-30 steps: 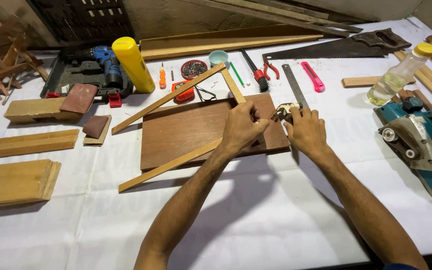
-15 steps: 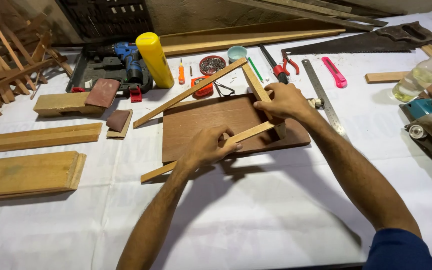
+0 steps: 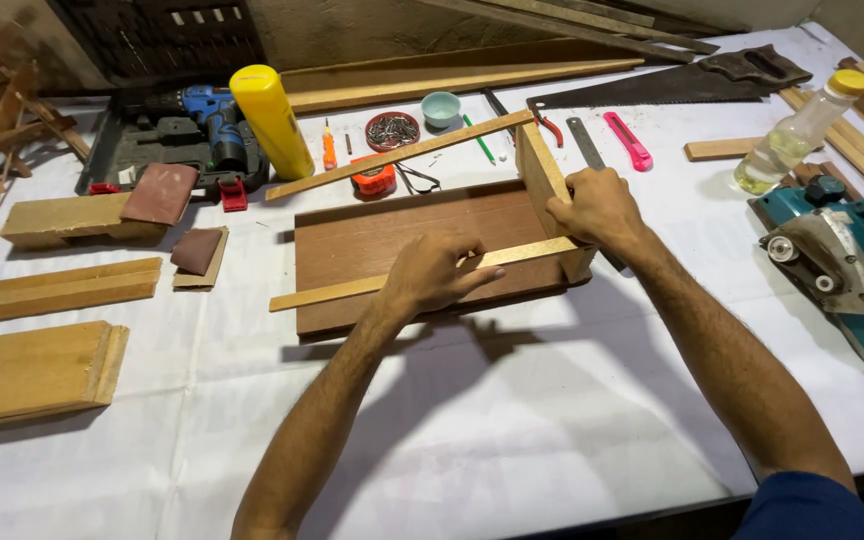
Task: The person assembles a rectangular wooden frame on a work table. They align thin wood strips against a wooden board, position nails, and hammer the strips to fasten the frame corners, repositioning pieces between strikes.
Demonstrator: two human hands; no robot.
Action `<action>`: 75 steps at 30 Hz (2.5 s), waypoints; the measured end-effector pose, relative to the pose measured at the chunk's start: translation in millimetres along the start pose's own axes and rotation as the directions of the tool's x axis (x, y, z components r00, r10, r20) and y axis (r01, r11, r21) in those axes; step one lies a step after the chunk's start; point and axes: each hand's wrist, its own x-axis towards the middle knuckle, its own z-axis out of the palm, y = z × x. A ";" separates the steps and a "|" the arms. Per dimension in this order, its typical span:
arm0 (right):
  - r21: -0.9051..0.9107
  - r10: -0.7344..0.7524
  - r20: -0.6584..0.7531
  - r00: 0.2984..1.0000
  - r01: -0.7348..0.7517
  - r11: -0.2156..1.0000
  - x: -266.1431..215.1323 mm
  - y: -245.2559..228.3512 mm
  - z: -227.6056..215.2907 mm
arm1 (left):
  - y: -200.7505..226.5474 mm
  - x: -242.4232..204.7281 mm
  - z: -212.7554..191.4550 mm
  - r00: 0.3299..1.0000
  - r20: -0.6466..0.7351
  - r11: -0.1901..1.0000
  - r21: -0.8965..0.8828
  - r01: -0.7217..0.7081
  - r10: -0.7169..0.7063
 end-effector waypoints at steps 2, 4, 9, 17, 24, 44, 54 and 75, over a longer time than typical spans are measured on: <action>-0.003 0.009 -0.006 1.000 -0.009 1.000 -4.4 4.5 -3.5 | 6.1 5.7 -4.5 1.000 -0.002 1.000 0.007 -0.027 0.027; 0.000 0.012 -0.012 1.000 -0.012 1.000 -7.5 5.5 -5.6 | 13.5 9.7 -11.1 0.999 -0.003 0.998 0.022 -0.051 0.051; 0.014 0.060 0.007 0.998 -0.060 0.998 -5.3 8.3 -5.0 | 19.2 19.5 -14.2 0.998 0.027 0.995 0.076 -0.057 0.055; -0.054 0.082 -0.023 0.996 -0.083 0.995 -5.2 24.5 -7.7 | 20.9 29.5 0.8 0.997 0.027 0.995 0.068 -0.077 0.075; -0.096 0.111 -0.051 0.993 -0.115 0.989 -11.5 42.5 -18.1 | 30.2 45.1 15.9 0.995 0.094 0.999 0.017 -0.040 0.038; 0.006 0.066 -0.047 0.997 -0.066 0.998 -15.1 74.1 -6.2 | 27.3 30.2 34.4 0.978 0.203 0.999 0.020 0.036 -0.039; -0.041 0.266 -0.081 0.960 -0.270 0.962 -82.2 147.7 -32.8 | 75.8 77.2 64.3 0.928 -0.211 0.951 0.049 -0.304 0.307; 0.141 0.225 0.075 0.971 -0.234 0.962 -74.8 221.2 2.2 | 158.8 200.7 262.7 0.969 0.149 0.888 0.446 0.111 -0.196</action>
